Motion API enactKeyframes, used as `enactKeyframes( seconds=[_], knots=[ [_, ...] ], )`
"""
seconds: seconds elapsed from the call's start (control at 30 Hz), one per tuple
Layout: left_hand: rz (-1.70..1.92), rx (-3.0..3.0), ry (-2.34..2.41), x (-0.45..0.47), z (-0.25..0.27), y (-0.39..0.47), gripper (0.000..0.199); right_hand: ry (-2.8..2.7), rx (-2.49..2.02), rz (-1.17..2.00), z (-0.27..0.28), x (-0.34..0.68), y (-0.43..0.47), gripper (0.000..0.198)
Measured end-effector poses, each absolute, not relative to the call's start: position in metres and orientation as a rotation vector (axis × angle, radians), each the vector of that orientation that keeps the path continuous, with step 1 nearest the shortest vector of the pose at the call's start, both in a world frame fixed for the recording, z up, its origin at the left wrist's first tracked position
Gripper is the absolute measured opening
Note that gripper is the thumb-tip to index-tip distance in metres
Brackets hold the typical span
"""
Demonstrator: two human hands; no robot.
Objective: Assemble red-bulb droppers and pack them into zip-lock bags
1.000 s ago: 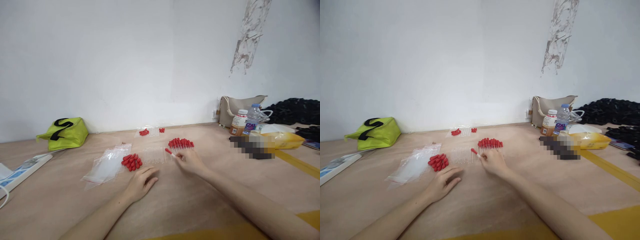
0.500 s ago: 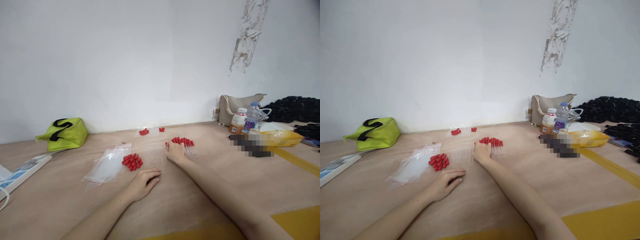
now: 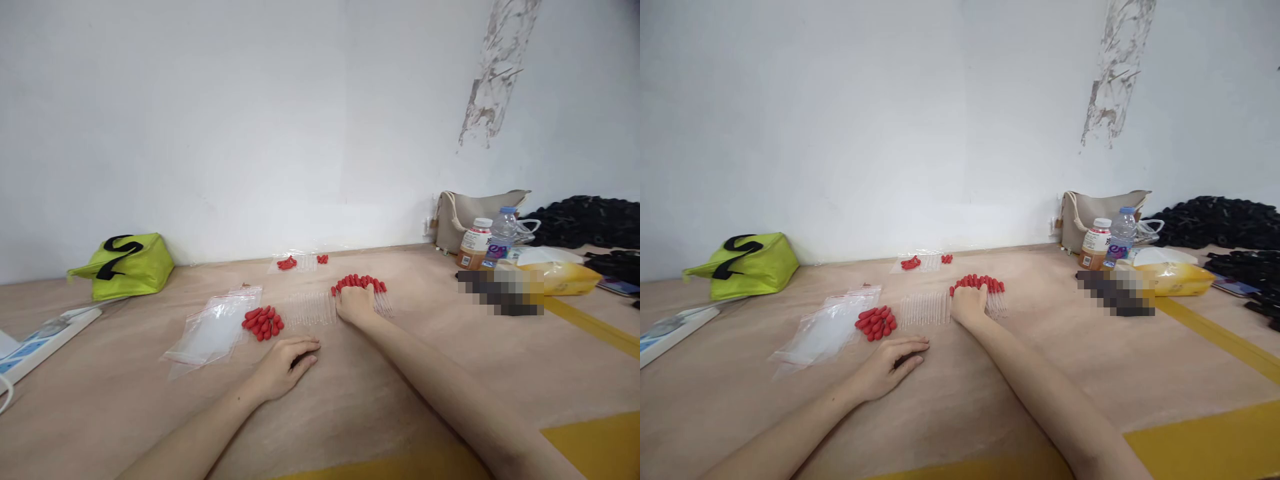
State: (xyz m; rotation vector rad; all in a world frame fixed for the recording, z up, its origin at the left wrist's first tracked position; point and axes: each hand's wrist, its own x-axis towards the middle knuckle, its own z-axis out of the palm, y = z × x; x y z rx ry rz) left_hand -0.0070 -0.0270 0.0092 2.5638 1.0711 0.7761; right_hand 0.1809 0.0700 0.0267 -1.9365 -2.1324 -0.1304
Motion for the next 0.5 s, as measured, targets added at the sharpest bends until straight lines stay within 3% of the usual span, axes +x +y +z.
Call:
enactKeyframes(
  seconds=[0.37, 0.5],
  knots=[
    [0.787, 2.621, 1.090, -0.006, 0.008, -0.027, 0.025, -2.165, -2.023, -0.147, 0.024, 0.161, 0.078, 0.025],
    [1.029, 2.700, 1.520, -0.016, 0.016, -0.019, 0.016, -2.154, -1.962, -0.219, 0.025, 0.172, 0.063, 0.024]
  ],
)
